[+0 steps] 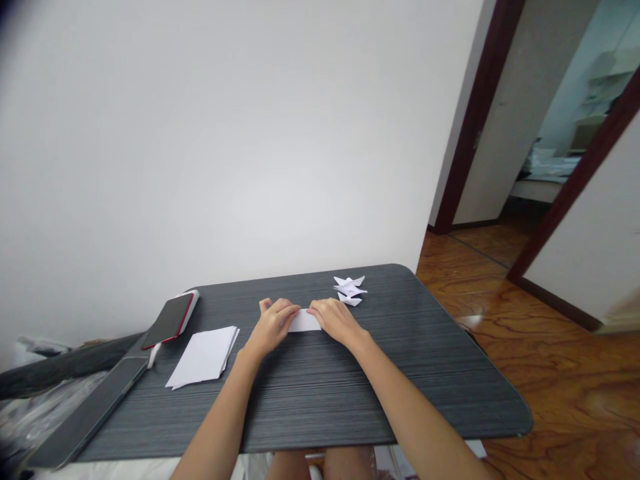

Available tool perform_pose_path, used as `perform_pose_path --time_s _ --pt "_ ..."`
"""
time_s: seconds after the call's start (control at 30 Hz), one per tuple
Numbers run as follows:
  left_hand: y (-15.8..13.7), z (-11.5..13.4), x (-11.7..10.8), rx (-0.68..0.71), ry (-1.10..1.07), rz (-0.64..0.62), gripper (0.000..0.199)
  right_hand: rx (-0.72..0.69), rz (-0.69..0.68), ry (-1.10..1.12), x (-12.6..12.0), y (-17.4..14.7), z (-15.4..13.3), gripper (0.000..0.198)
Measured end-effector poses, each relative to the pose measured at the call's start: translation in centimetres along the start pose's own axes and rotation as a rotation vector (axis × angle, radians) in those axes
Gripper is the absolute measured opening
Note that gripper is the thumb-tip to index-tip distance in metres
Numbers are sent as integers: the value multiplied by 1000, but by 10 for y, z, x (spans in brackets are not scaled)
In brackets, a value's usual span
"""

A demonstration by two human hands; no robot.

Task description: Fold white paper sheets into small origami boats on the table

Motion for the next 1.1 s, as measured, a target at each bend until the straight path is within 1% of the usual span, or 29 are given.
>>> perform_pose_path --time_s 0.03,0.07,0.13,0.2,0.27,0.33,0.4,0.47,0.53,0.6,0.7,0.83,0.97,1.1 --pt "1 1 5 -10 -47 -22 23 5 34 41 -2 1 0 27" --pt "1 0 8 -47 -109 -11 24 23 83 106 -5 2 2 26" --pt "1 -9 11 -174 -275 82 23 95 213 324 -10 5 8 23" --pt "-1 -20 13 -337 -457 216 22 198 306 616 -8 8 18 23" --pt "-4 -27 16 -469 -619 300 21 282 285 881 3 11 23 31" --pt "-5 -28 20 -547 -754 331 21 314 203 1038 17 13 22 35" --pt "-5 -26 23 -574 -861 323 21 314 164 1091 25 12 21 29" --pt "-3 -24 26 -580 -947 289 21 311 160 1082 27 11 21 24" --pt "-2 -22 28 -584 -1026 256 22 312 145 1068 28 10 21 23" --pt "-1 -23 29 -595 -1104 248 22 318 112 1088 29 9 20 27" --pt "-1 -25 30 -613 -1233 258 24 315 85 1203 27 9 16 28" --pt "1 -24 30 -590 -1403 248 21 270 37 1364 24 9 9 18" --pt "3 -20 29 -562 -1475 215 17 245 41 1355 21 9 8 14" --pt "4 -17 30 -525 -1426 173 21 230 83 1272 20 10 13 15"
Point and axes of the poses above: each hand's wrist, its own y-axis towards the middle knuckle, its own x-axis out of the palm, z = x × y, the point moved 6 cm from there along y, towards the middle knuckle, and after that the axes turned 1 degree about -z, right-handed, at the moved point
